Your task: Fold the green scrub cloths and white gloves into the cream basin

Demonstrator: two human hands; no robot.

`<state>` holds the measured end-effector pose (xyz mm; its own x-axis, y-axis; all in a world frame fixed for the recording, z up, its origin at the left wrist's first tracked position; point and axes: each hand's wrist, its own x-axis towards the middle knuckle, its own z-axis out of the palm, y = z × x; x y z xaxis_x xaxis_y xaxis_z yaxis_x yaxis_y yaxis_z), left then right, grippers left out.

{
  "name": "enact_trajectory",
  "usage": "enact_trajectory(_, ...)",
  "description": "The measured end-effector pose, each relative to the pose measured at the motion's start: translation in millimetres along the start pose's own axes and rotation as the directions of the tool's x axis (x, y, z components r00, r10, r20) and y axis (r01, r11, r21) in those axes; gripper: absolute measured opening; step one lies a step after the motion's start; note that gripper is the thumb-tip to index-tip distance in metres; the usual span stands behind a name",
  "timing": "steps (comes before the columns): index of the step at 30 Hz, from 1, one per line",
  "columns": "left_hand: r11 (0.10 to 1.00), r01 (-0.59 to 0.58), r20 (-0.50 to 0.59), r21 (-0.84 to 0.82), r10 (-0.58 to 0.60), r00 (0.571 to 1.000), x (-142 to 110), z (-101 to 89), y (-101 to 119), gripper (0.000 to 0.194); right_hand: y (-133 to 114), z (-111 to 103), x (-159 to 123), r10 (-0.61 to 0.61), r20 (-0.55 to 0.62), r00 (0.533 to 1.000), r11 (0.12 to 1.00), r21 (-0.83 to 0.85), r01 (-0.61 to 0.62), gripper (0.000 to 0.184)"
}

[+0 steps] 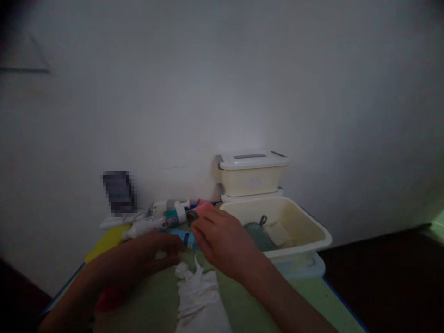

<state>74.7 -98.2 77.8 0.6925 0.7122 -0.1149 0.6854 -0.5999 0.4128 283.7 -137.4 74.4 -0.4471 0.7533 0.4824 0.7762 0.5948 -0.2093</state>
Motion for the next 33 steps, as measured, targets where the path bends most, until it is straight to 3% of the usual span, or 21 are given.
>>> enact_trajectory(2, 0.997, 0.07, 0.021, 0.011, -0.071, 0.997, -11.2, -8.5, -6.5, 0.023, -12.4, 19.4, 8.2, -0.049, 0.029, 0.998, 0.998, 0.039, 0.048, 0.023)
enact_trajectory(6, 0.985, 0.168, -0.045, 0.037, -0.166, 0.985, -16.4, -20.2, -26.3, 0.022, -23.1, 39.5, 28.3, 0.042, 0.252, 0.967, 0.999, -0.035, -0.034, 0.024)
enact_trajectory(10, 0.981, 0.186, -0.054, 0.048, -0.183, 0.982, -6.9, -21.5, -42.8, 0.02, -29.8, 38.2, 42.7, 0.068, 0.365, 0.929, 0.997, -0.005, -0.071, 0.019)
enact_trajectory(13, 0.989, 0.147, -0.037, 0.034, -0.146, 0.989, 1.5, -15.4, -49.9, 0.019, -34.9, 36.8, 45.2, 0.129, 0.449, 0.884, 0.981, 0.072, -0.179, 0.023)
enact_trajectory(17, 0.992, 0.128, -0.021, 0.018, -0.128, 0.992, 10.1, -4.2, -62.6, 0.019, -30.7, 39.3, 42.8, 0.155, 0.576, 0.802, 0.981, 0.004, -0.192, 0.026)
enact_trajectory(24, 0.99, 0.139, -0.062, 0.033, -0.136, 0.989, 14.5, 0.3, -77.6, 0.017, -16.8, 49.4, 36.3, 0.17, 0.664, 0.728, 0.983, -0.061, -0.174, 0.029)
enact_trajectory(33, 0.994, 0.093, -0.059, 0.064, -0.09, 0.994, 16.1, 1.5, -63.6, 0.021, -26.1, 60.8, 17.5, 0.166, 0.682, 0.712, 0.983, -0.057, -0.175, 0.029)
